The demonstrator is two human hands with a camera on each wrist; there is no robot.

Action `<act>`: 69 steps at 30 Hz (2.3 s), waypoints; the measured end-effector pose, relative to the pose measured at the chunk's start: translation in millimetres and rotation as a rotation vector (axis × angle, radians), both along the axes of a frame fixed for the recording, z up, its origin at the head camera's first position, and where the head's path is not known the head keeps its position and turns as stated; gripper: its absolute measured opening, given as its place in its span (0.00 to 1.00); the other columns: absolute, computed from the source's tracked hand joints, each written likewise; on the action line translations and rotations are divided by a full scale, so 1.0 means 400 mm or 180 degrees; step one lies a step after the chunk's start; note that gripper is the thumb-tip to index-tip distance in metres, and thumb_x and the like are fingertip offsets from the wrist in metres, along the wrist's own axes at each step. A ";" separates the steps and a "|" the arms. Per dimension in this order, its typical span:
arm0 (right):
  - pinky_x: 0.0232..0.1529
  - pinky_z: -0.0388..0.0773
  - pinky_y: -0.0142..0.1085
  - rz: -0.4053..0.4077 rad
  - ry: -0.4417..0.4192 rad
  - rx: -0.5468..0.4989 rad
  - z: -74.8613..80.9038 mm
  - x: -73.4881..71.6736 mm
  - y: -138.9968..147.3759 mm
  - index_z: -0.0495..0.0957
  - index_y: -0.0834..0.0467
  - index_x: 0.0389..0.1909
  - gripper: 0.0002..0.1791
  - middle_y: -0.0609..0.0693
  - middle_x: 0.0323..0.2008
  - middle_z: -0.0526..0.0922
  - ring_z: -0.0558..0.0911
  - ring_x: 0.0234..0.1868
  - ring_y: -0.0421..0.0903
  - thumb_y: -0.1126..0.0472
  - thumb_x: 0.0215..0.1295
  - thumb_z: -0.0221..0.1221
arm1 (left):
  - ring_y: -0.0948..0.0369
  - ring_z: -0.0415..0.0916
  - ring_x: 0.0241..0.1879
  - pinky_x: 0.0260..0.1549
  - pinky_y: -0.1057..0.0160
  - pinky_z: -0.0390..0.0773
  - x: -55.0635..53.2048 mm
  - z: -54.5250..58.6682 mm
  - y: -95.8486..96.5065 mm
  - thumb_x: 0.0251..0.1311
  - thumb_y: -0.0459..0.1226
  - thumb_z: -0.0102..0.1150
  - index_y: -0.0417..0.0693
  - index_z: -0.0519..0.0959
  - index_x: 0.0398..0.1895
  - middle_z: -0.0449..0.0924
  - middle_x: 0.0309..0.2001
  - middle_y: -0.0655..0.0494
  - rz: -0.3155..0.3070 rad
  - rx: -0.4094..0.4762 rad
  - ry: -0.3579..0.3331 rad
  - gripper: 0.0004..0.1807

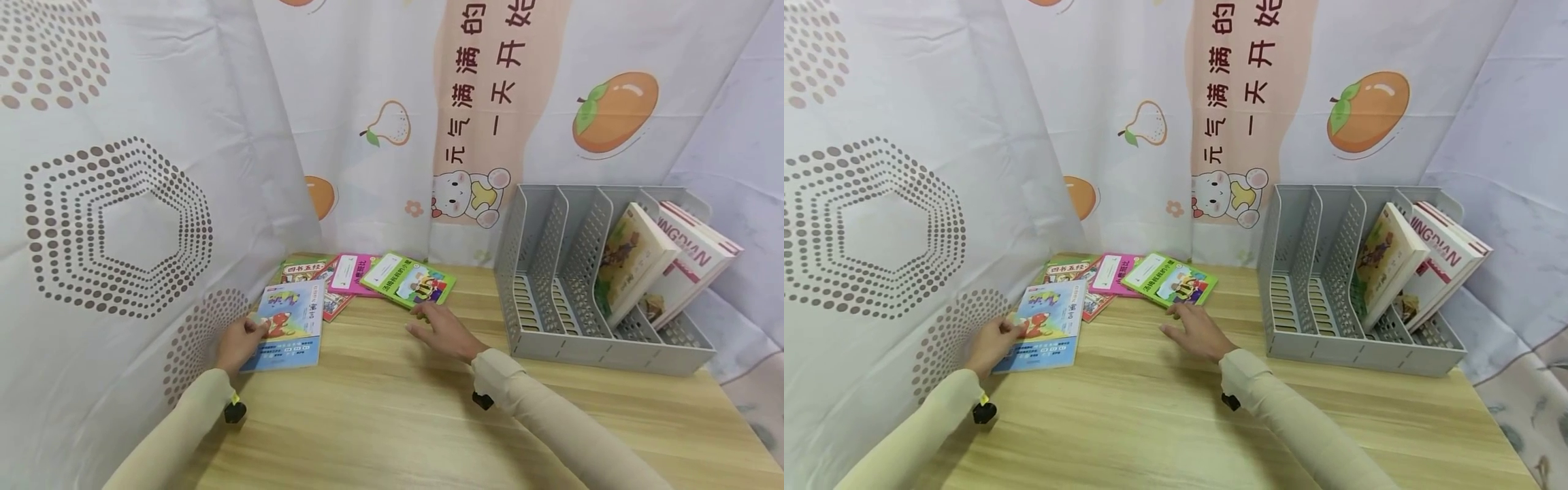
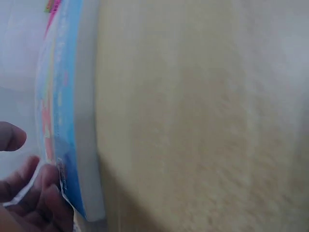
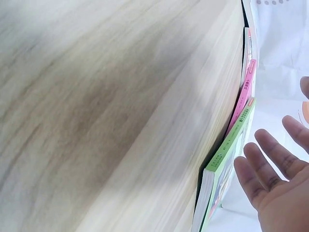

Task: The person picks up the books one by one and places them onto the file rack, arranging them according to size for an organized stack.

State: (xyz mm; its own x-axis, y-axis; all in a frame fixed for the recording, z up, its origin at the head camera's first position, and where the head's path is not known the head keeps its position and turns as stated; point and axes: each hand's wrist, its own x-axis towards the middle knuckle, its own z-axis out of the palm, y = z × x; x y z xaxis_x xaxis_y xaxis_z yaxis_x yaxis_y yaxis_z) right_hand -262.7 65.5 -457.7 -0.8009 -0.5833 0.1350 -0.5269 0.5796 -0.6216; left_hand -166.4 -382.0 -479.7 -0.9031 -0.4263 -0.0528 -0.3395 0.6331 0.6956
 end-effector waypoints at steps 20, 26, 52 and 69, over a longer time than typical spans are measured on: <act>0.58 0.74 0.52 -0.0021 -0.0118 0.0021 -0.012 0.010 0.011 0.78 0.56 0.60 0.21 0.52 0.54 0.82 0.76 0.60 0.54 0.47 0.76 0.59 | 0.55 0.70 0.24 0.24 0.59 0.72 -0.007 0.004 -0.054 0.59 0.72 0.57 0.26 0.77 0.44 0.74 0.26 0.46 -0.0612 -0.0970 -0.1012 0.50; 0.58 0.74 0.50 -0.0040 -0.0129 0.0096 -0.013 0.012 0.023 0.79 0.55 0.59 0.22 0.50 0.52 0.82 0.76 0.59 0.51 0.44 0.76 0.58 | 0.52 0.79 0.41 0.41 0.53 0.79 -0.027 -0.004 -0.052 0.67 0.60 0.62 0.24 0.69 0.64 0.82 0.46 0.39 -0.0746 0.0242 -0.0804 0.45; 0.51 0.74 0.46 0.0005 -0.0088 0.0268 -0.015 0.019 0.032 0.81 0.52 0.53 0.17 0.44 0.43 0.83 0.76 0.50 0.48 0.45 0.76 0.58 | 0.49 0.77 0.60 0.54 0.51 0.80 -0.035 0.033 0.099 0.75 0.58 0.52 0.65 0.48 0.83 0.76 0.65 0.45 -0.1422 0.2098 0.0152 0.40; 0.63 0.72 0.51 0.0264 -0.0852 -0.0184 0.008 0.063 -0.004 0.75 0.53 0.67 0.31 0.47 0.56 0.81 0.78 0.58 0.46 0.35 0.80 0.45 | 0.47 0.85 0.51 0.48 0.49 0.84 -0.071 0.028 0.262 0.70 0.58 0.59 0.76 0.57 0.79 0.83 0.58 0.47 -0.1601 0.2676 0.0035 0.37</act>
State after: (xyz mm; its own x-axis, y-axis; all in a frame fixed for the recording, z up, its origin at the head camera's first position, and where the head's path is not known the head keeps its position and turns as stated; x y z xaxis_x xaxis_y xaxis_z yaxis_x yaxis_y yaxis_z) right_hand -237.4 64.1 -454.6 -0.7625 -0.6458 -0.0398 -0.3837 0.5008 -0.7758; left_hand -195.0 -277.1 -468.7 -0.9714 0.1812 -0.1536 -0.1564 -0.0012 0.9877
